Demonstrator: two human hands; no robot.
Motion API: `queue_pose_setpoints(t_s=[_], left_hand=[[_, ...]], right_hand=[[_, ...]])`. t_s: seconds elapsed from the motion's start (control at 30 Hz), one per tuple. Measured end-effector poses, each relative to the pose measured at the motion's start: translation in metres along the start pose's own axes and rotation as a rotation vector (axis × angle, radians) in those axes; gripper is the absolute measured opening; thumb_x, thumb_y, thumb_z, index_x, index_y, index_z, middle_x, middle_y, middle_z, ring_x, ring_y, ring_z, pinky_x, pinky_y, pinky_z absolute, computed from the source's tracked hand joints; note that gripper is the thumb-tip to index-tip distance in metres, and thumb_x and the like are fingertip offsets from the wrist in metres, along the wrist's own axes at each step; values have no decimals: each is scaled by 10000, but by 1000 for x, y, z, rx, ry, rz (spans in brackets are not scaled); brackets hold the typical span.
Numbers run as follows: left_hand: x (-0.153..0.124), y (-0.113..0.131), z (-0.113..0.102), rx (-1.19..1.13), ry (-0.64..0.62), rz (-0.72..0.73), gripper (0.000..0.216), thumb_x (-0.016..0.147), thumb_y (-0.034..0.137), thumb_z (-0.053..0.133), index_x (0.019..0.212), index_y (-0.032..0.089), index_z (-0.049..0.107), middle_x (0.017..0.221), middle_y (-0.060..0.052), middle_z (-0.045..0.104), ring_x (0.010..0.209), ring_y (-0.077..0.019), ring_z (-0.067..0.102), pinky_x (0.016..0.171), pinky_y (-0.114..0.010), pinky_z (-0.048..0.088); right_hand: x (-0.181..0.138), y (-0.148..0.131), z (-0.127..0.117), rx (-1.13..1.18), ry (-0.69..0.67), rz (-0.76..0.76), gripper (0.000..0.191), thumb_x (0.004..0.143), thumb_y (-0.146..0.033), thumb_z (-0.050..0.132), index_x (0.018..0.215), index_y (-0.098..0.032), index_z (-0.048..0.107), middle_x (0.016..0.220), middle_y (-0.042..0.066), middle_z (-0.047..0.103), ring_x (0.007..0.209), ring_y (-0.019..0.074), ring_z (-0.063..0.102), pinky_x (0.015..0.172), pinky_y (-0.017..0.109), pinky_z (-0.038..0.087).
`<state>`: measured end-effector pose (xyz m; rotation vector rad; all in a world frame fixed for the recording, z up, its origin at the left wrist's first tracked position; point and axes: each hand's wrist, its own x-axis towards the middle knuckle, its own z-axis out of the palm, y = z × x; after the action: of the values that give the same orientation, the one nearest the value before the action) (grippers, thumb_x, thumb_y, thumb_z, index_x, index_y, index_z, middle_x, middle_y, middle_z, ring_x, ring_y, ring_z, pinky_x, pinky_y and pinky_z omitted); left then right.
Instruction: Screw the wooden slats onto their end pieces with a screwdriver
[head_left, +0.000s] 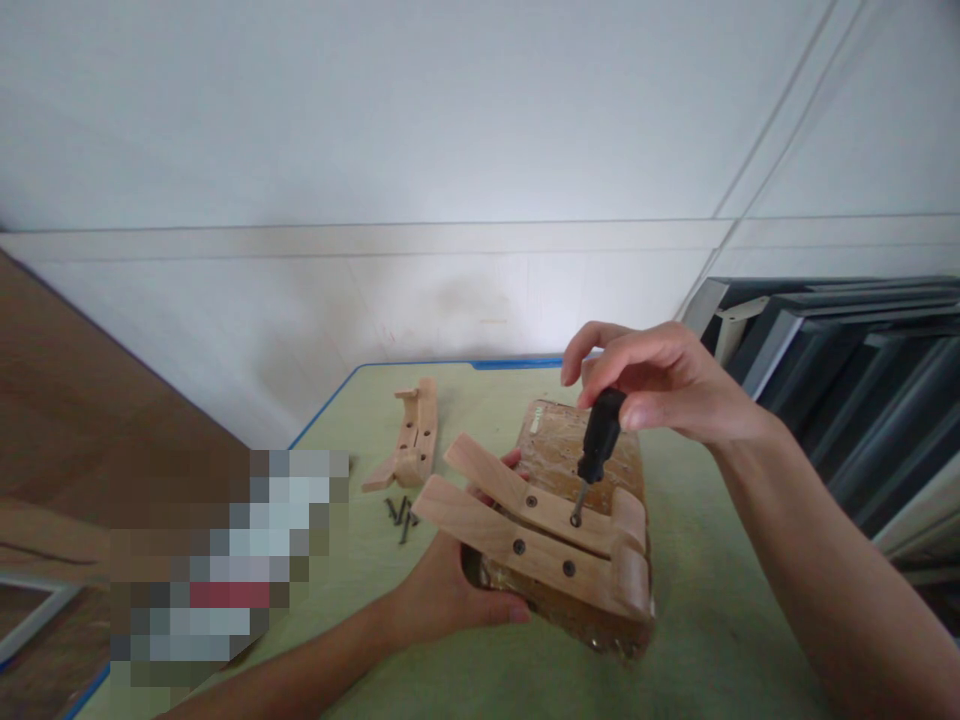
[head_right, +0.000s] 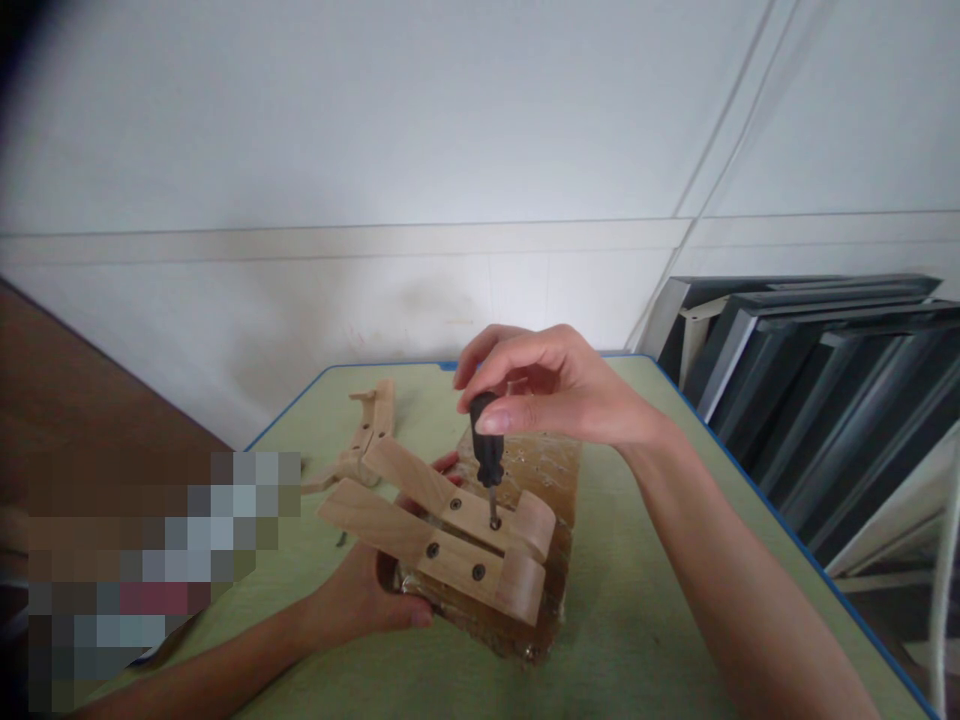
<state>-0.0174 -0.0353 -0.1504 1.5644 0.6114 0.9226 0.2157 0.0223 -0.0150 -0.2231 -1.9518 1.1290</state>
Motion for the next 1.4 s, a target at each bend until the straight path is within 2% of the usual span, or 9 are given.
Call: queue_pose_setpoints(t_s=[0.1,0.27,0.4,0.63,0.8,0.9,1.2,1.3,1.4], left_hand=[[0,0,-1,-15,-9,-10,888,548,433,774,1315,275,355,1498,-80,122,1313,-395,254,1044,-528,294],[-3,-4,-2,-33,-11,-24,912,548,398,786,1330,274,333,1441,-105,293,1313,-376,276,1062,-528,263],[-3,-3,-1,-47,3,-33,939,545,412,783,1343,279,306,1447,-103,283,1313,-376,282,1059,-520,274],[-2,0,0,-36,1,-43,945,541,418,784,1344,278,305,1467,-99,231,1312,-390,270,1055,-527,286],[0,0,0,-22,-3,-11,867,531,454,776,1290,256,406,1495,-69,135,1320,-405,226,1063,-524,265],[0,0,0,-44,-5,-13,897,538,425,783,1314,252,368,1492,-87,145,1320,-391,238,1058,-524,274],[0,0,0,-45,-3,-19,852,537,420,784,1285,249,415,1507,-66,96,1324,-401,227,1056,-506,295],[0,0,-1,-55,-8,-40,906,540,416,784,1323,260,356,1498,-77,145,1326,-382,243,1062,-511,289],[-1,0,-1,-66,-8,-55,967,528,414,792,1350,271,303,1471,-85,233,1325,-367,260,1067,-511,284]], right_hand=[[0,0,1,10,-1,12,149,699,-175,698,818,-94,659,844,59,588,935,154,518,689,244,435],[0,1,3,44,12,41,126,714,-176,684,757,-104,590,839,48,575,894,138,529,660,227,424],[1,5,4,16,35,66,141,748,-188,653,757,-118,531,859,42,574,791,95,536,645,212,420],[3,5,5,-46,35,39,154,769,-174,629,730,-132,486,843,35,574,785,89,534,627,203,413],[4,4,8,-81,104,28,249,733,-146,656,640,-138,425,775,22,573,749,91,536,575,195,400],[5,6,10,-102,175,57,319,713,-124,667,591,-142,374,737,12,566,706,86,536,555,198,394],[5,4,14,-42,192,76,342,681,-52,665,579,-148,354,677,3,587,631,72,554,496,170,410],[5,2,17,18,175,124,342,690,-64,664,605,-161,347,624,8,621,571,73,578,473,160,449],[4,0,17,47,122,182,251,726,-91,644,721,-163,404,608,-7,641,452,30,522,387,101,383]])
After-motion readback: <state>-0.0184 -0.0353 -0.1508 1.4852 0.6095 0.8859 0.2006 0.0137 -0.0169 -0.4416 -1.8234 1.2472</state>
